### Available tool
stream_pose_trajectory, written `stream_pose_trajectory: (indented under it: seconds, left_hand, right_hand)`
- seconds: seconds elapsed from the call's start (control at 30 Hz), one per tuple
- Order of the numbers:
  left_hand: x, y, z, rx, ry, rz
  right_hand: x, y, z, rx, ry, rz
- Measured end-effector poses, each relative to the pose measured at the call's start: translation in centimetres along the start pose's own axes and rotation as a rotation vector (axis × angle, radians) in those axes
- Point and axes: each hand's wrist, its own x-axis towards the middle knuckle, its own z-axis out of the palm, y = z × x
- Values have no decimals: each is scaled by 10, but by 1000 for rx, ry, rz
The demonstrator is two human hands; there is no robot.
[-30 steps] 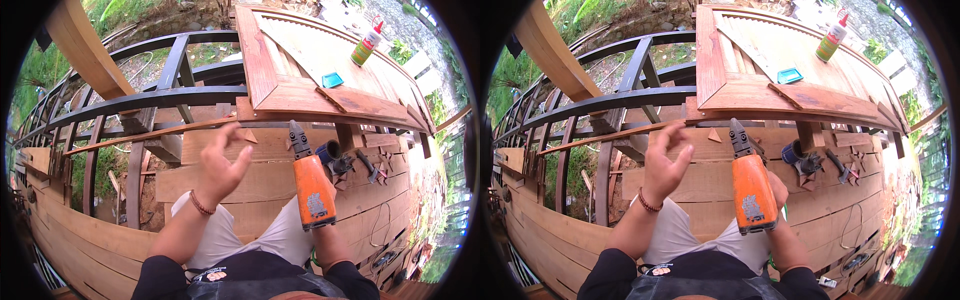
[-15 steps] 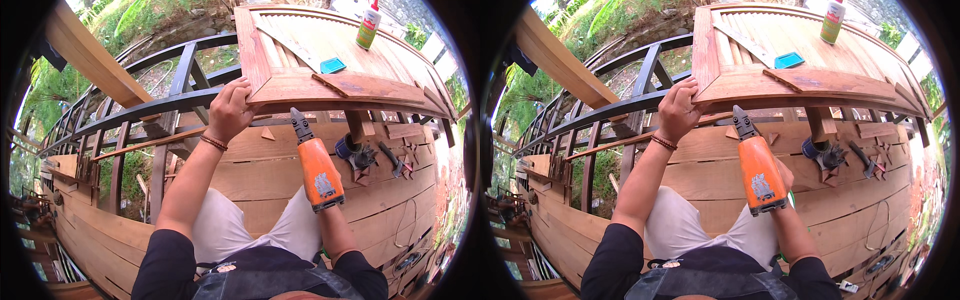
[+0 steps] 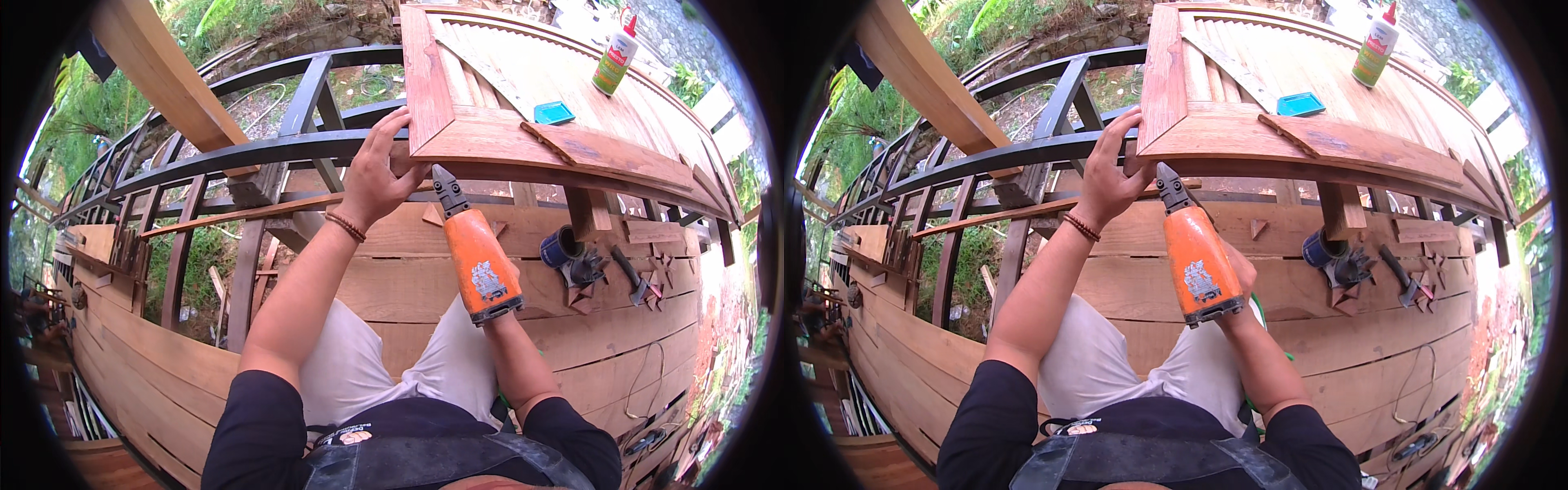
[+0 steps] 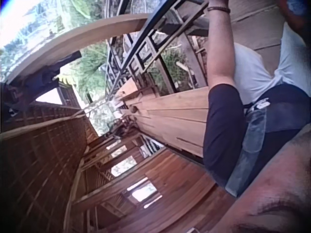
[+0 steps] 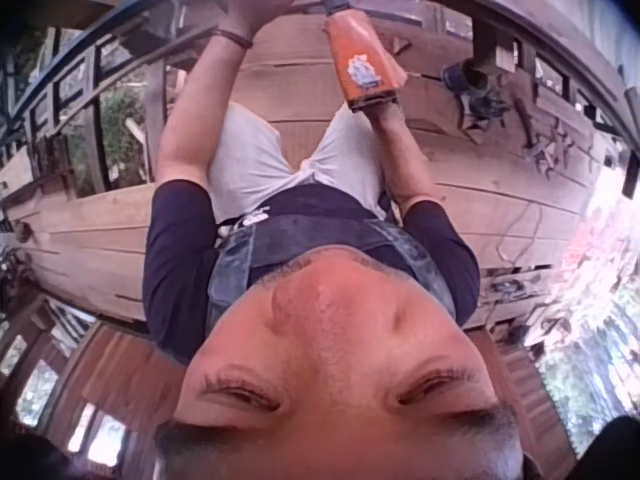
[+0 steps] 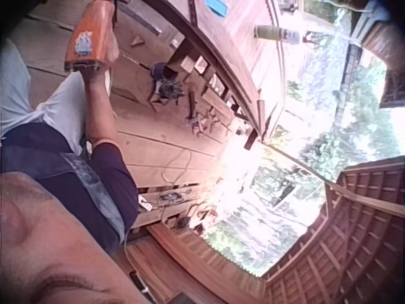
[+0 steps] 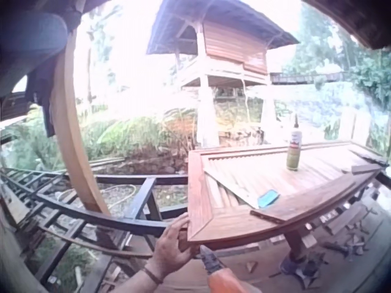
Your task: The person assembles a wooden frame on a deck. They apply glue to a wooden strip, position it on the frame, measure with a square, and secure it using a nail gun. The person repeats this process for additional strips.
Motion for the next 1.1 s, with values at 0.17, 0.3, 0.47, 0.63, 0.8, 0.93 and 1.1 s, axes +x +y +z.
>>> stream_pose_trajectory:
  seconds: [0.17,0.3,0.47,0.63,0.8,0.93,1.1]
  left_hand:
    - [-11,-23,-14,-65,-13,-83]
    - [-25,4,-18,41,195,-349]
    - [-36,81,12,-347,-160,-695]
    - [-16,116,71,-8,-10,-13]
    - [38,121,112,398,68,224]
    - [57,104,116,441,-64,170]
    - [74,116,121,521,-282,30]
  right_hand:
    - [8,-9,13,20,-33,12]
    - [7,-4,0,-130,-3,-118]
    - [-5,-18,-56,-459,-60,21]
    - [19,-71,-80,-380,207,117]
    - [15,-101,-131,-436,370,-69]
    - [-26,-95,-155,-168,309,11]
    - [-99,-9,-197,-726,-65,92]
